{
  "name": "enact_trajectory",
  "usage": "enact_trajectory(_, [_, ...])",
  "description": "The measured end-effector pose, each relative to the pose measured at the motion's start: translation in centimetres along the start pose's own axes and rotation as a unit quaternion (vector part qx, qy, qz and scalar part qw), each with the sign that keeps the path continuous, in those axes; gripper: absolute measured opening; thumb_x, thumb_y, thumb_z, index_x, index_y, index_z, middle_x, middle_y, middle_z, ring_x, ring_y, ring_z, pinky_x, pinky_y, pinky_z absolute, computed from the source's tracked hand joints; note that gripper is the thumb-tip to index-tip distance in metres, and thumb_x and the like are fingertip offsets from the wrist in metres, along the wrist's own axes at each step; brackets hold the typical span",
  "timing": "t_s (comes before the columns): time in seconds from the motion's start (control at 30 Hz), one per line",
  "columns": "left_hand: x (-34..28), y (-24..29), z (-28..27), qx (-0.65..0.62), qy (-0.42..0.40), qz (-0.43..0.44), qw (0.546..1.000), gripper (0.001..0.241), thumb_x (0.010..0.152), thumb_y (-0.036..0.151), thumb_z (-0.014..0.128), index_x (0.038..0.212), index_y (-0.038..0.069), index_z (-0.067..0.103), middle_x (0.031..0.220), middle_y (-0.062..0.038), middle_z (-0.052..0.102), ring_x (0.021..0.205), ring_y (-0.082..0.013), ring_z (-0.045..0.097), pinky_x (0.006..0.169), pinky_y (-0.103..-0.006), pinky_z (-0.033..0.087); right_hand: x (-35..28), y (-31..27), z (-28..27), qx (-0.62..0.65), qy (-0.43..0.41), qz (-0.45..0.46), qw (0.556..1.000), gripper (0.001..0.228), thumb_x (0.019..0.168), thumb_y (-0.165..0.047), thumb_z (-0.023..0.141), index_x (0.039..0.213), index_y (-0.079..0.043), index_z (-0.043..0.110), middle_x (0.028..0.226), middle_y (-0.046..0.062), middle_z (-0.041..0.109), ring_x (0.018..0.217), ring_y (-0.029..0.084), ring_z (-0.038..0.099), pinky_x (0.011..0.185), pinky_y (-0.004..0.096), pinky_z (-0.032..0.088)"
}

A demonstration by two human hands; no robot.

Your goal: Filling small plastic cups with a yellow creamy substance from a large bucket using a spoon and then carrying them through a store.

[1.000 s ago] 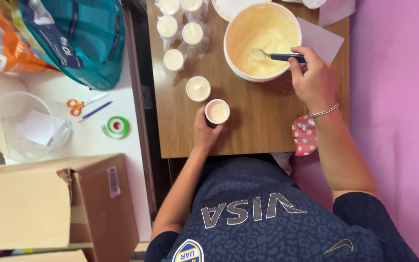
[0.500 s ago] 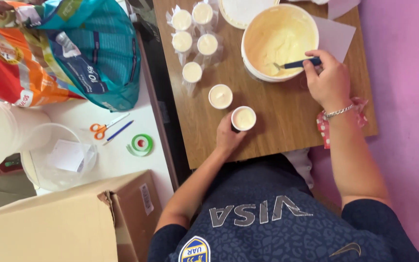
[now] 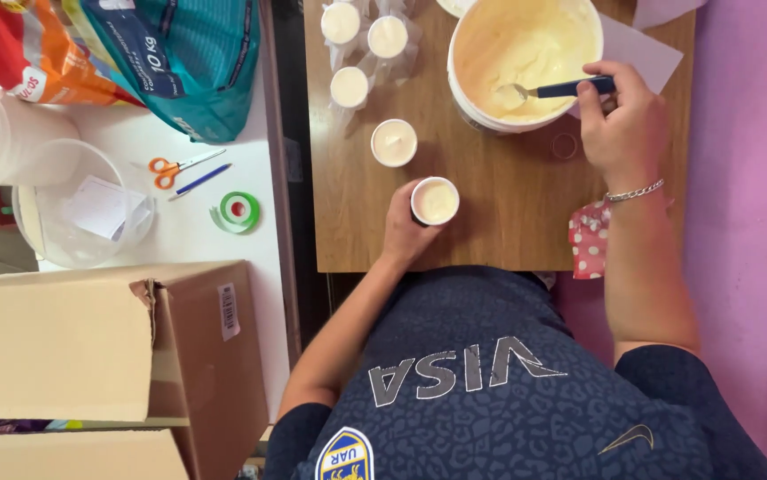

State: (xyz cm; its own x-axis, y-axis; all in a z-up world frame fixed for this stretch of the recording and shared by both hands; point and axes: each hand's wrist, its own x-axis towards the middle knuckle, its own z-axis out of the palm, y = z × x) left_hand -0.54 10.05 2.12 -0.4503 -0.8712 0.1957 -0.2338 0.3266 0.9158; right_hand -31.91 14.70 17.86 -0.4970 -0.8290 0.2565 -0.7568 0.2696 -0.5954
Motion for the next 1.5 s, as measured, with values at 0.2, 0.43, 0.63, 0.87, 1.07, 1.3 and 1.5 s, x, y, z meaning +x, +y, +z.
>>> enact_trajectory(0.2, [0.3, 0.1, 0.6, 0.028, 0.011, -0.016, 0.999, 0.069, 0.075, 0.025, 0.091, 0.133, 0.008, 0.058, 0.130, -0.010, 0.065, 0.119, -0.0277, 0.064, 0.104, -0.0384, 0.050, 0.3, 1.4, 0.9, 0.028, -0.012, -0.037, 0.999, 0.013, 0.109, -0.016, 0.070, 0.119, -0.010, 0.076, 0.092, 0.001, 0.075, 0.076, 0.015, 0.069, 0.071, 0.033, 0.054])
enact_trajectory(0.43, [0.2, 0.6, 1.4, 0.039, 0.036, -0.018, 0.998, 0.070, 0.075, 0.031, 0.091, 0.132, 0.006, 0.058, 0.129, -0.011, 0.066, 0.118, -0.0274, 0.064, 0.104, -0.0380, 0.051, 1.1, 1.2, 1.0, 0.090, -0.056, -0.002, 0.994, 0.020, 0.109, -0.023, 0.064, 0.113, -0.008, 0.077, 0.093, 0.002, 0.074, 0.071, 0.015, 0.062, 0.066, 0.031, 0.049])
enact_trajectory(0.63, [0.5, 0.3, 1.7, 0.033, 0.033, -0.017, 0.999, 0.076, 0.073, 0.036, 0.093, 0.134, 0.007, 0.058, 0.134, -0.011, 0.066, 0.124, -0.0279, 0.064, 0.109, -0.0395, 0.050, 1.3, 2.1, 1.2, 0.164, -0.054, 0.048, 0.984, 0.019, 0.111, -0.019, 0.063, 0.113, -0.006, 0.077, 0.075, -0.002, 0.063, 0.059, 0.007, 0.047, 0.055, 0.024, 0.038])
enact_trajectory(0.87, [0.7, -0.1, 2.1, 0.064, 0.025, -0.016, 0.998, 0.077, 0.071, 0.038, 0.094, 0.133, 0.007, 0.059, 0.132, -0.012, 0.066, 0.122, -0.0291, 0.065, 0.107, -0.0414, 0.051, 2.1, 4.4, 2.0, 0.299, -0.022, 0.143, 0.943, 0.020, 0.110, -0.018, 0.061, 0.113, -0.003, 0.073, 0.088, 0.011, 0.074, 0.071, 0.015, 0.070, 0.054, 0.020, 0.043])
enact_trajectory(1.07, [0.6, -0.1, 2.1, 0.076, 0.027, -0.015, 0.997, 0.076, 0.073, 0.038, 0.093, 0.133, 0.007, 0.060, 0.132, -0.012, 0.067, 0.121, -0.0297, 0.065, 0.106, -0.0418, 0.052, 1.7, 5.8, 2.1, 0.376, 0.045, 0.163, 0.911, 0.017, 0.110, -0.013, 0.058, 0.109, -0.001, 0.069, 0.093, 0.013, 0.071, 0.063, 0.015, 0.063, 0.043, 0.019, 0.031])
enact_trajectory(1.3, [0.5, 0.2, 2.2, 0.066, 0.036, -0.037, 0.996, 0.074, 0.072, 0.038, 0.093, 0.132, 0.007, 0.061, 0.131, -0.012, 0.067, 0.121, -0.0291, 0.066, 0.105, -0.0406, 0.052, 1.1, 5.3, 0.7, 0.441, 0.054, 0.214, 0.870, 0.018, 0.108, -0.024, 0.056, 0.108, -0.008, 0.065, 0.095, 0.022, 0.077, 0.045, 0.007, 0.043, 0.041, 0.020, 0.031])
enact_trajectory(1.5, [2.0, 1.7, 3.1, 0.012, 0.038, -0.083, 0.996, 0.075, 0.073, 0.036, 0.092, 0.134, 0.010, 0.057, 0.133, -0.009, 0.066, 0.122, -0.0265, 0.065, 0.105, -0.0383, 0.052, 0.0, 4.9, 0.4, 0.487, 0.046, 0.198, 0.850, 0.020, 0.106, -0.032, 0.061, 0.112, -0.012, 0.060, 0.108, 0.027, 0.076, 0.048, 0.005, 0.045, 0.041, 0.018, 0.026])
